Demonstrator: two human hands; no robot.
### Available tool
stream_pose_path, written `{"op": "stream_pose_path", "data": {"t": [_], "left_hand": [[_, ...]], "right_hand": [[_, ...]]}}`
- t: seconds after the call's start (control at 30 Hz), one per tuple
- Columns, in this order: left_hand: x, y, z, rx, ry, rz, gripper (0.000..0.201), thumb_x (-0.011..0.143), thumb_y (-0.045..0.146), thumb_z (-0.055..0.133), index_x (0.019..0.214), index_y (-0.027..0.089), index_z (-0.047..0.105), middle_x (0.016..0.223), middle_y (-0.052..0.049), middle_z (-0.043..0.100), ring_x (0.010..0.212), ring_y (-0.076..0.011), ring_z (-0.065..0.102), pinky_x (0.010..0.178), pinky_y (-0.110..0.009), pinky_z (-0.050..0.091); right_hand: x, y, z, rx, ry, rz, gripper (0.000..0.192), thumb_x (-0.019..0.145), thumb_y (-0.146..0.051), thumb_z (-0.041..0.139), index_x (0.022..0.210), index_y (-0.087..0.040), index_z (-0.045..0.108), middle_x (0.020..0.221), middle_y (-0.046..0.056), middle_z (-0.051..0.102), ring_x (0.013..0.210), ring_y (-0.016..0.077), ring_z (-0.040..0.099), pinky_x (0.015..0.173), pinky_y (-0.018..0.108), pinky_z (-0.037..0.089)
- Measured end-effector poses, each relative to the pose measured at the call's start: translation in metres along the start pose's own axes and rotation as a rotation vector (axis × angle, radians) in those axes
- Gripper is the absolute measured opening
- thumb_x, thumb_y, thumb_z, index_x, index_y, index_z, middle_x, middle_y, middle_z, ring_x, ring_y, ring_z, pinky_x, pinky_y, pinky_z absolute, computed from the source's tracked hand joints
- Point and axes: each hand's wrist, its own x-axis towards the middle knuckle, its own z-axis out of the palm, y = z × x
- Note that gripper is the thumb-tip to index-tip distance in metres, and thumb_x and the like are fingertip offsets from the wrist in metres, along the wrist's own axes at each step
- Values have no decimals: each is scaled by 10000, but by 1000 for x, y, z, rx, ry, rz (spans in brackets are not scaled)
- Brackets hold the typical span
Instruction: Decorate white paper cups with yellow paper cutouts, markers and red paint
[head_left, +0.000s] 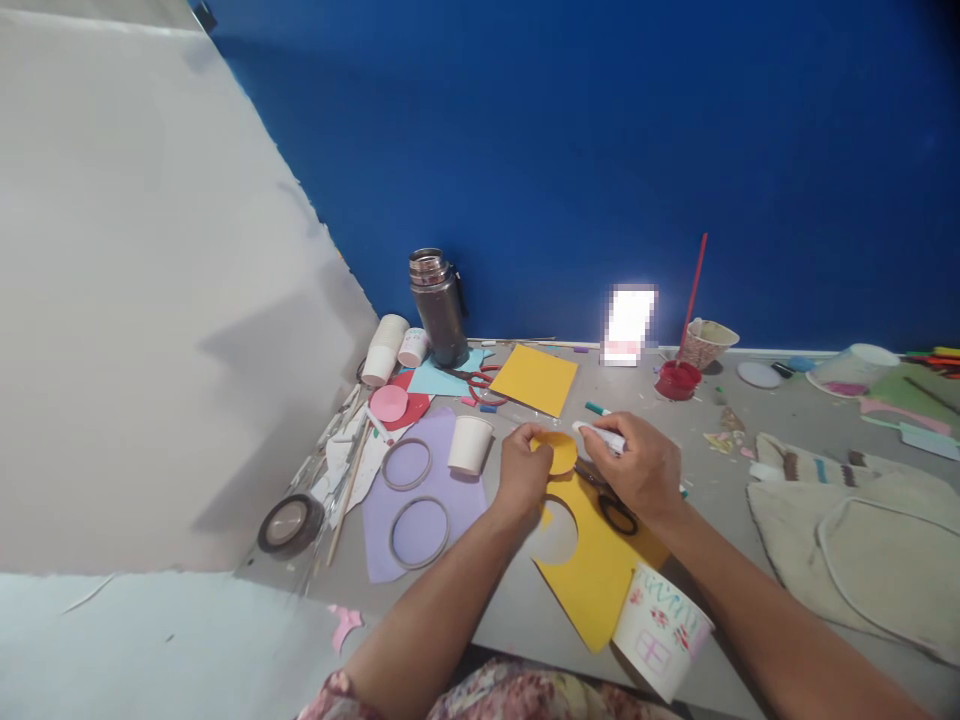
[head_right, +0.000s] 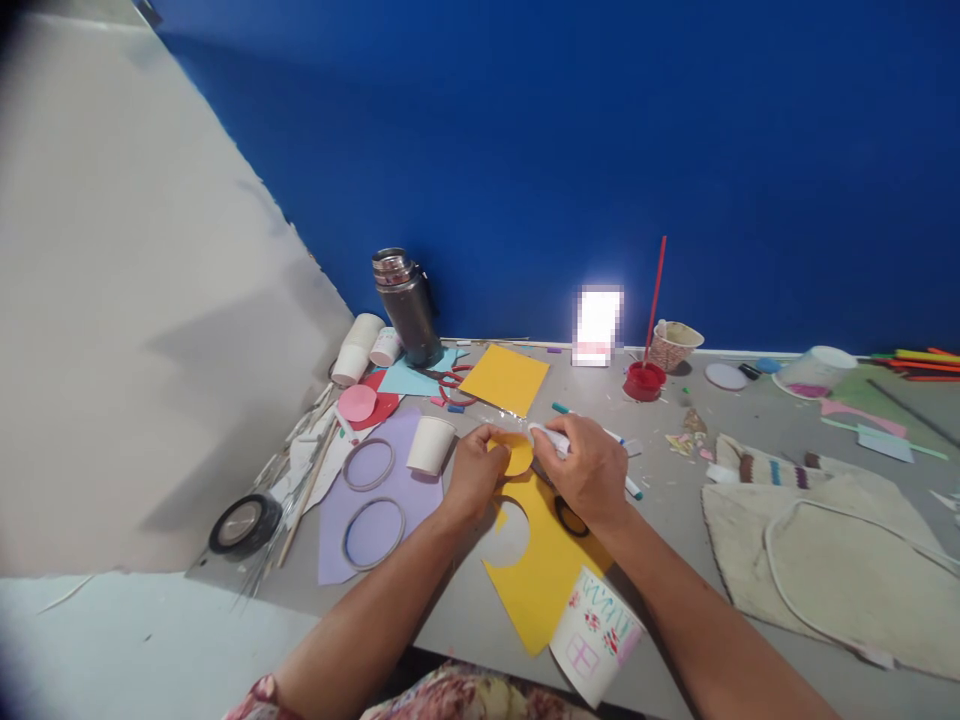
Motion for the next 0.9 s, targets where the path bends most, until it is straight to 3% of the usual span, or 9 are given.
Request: {"op": "stream_pose_path", "data": {"t": [0.1, 0.17, 0.4, 0.57, 0.73, 0.9], "left_hand": [[-1, 1, 0, -95, -32, -65, 180, 630, 120, 667, 780, 177, 585, 909, -73, 740, 694, -153, 669, 635, -335, 646], [-2, 3, 0, -111, -32, -92, 223, 608, 133, 706, 776, 182, 567, 818, -42, 706, 654, -148, 657, 631, -351, 650], [-1, 4, -3, -47, -2, -70, 249, 627, 228, 765, 744, 195, 548, 608, 42, 561, 524, -108, 544, 468, -223, 514], [-3, 4, 0, 24, 28, -27, 217, 701, 231, 738, 819, 203, 558, 750, 19, 587, 633, -124, 578, 557, -268, 590], [-7, 7, 2, 166, -41, 149, 151, 765, 190, 651, 909, 197, 695, 977, -71, 709, 862, -200, 659, 650, -250, 562], [-10, 6, 1, 310, -114, 298, 170, 812, 179, 569, 740, 194, 723, 793, -40, 720, 797, -203, 646, 782, -277, 522]], "right_hand": [[-1, -4, -1, 29, -9, -6, 247, 949, -426, 666, 801, -230, 687, 745, 25, 767, 648, 184, 702, 616, 298, 444], [-1, -6, -2, 54, -7, -25, 242, 955, -416, 664, 806, -228, 689, 739, 24, 764, 647, 182, 703, 617, 294, 451], [-3, -9, -3, 38, -57, -103, 217, 978, -372, 646, 831, -221, 697, 783, 46, 773, 684, 196, 699, 656, 315, 454], [-4, -8, -2, -18, -79, -188, 223, 1002, -361, 639, 856, -206, 706, 756, 48, 752, 700, 200, 683, 663, 322, 416], [-4, -9, -2, -87, -94, -257, 230, 1020, -359, 617, 858, -213, 692, 725, 32, 724, 679, 195, 646, 660, 325, 393], [-3, -9, 0, -154, -91, -300, 219, 1016, -301, 594, 826, -208, 651, 707, 39, 693, 673, 204, 619, 645, 336, 356]]}}
